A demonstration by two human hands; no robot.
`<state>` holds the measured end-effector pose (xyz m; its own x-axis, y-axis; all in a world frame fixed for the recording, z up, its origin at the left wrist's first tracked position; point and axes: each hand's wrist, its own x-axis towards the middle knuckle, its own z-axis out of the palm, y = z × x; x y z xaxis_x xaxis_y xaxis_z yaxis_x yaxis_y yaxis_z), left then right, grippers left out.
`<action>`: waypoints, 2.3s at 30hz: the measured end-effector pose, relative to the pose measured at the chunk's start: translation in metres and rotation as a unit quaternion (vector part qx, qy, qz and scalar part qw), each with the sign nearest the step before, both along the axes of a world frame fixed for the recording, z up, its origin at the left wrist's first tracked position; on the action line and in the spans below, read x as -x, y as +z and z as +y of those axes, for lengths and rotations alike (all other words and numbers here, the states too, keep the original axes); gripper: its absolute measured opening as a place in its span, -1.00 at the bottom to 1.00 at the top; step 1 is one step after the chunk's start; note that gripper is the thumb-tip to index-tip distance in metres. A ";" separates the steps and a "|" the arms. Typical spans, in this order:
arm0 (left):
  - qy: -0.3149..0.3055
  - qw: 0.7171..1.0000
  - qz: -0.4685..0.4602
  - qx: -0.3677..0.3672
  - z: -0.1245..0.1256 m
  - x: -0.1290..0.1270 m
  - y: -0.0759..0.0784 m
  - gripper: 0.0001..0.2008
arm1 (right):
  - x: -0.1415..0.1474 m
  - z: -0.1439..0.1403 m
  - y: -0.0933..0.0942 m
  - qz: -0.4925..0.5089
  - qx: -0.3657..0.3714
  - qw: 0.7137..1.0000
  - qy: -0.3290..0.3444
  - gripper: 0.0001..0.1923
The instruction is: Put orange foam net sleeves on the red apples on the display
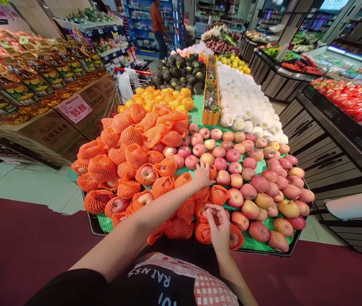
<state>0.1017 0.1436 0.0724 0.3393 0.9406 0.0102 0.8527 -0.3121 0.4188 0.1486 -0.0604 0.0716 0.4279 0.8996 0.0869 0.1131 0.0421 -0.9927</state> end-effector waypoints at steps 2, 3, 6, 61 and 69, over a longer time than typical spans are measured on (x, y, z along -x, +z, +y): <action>-0.002 0.998 -0.031 -0.046 0.011 0.009 0.008 -0.21 | -0.001 -0.001 -0.002 0.006 0.000 1.000 -0.007 -0.77; -0.011 0.996 -0.048 -0.075 0.019 0.016 0.011 -0.33 | -0.002 -0.001 -0.003 0.007 0.001 1.000 -0.010 -0.77; -0.051 0.989 -0.045 -0.133 0.043 0.045 0.013 -0.54 | -0.001 -0.002 -0.006 -0.002 0.009 1.000 0.000 -0.76; 0.199 0.946 -0.109 -0.230 0.002 0.203 0.041 -0.63 | 0.023 0.000 -0.012 -0.059 0.024 0.996 0.068 -0.72; -0.201 0.918 -0.335 -0.071 -0.131 0.191 0.057 -0.72 | 0.025 0.005 -0.019 0.134 0.040 0.985 0.104 -0.47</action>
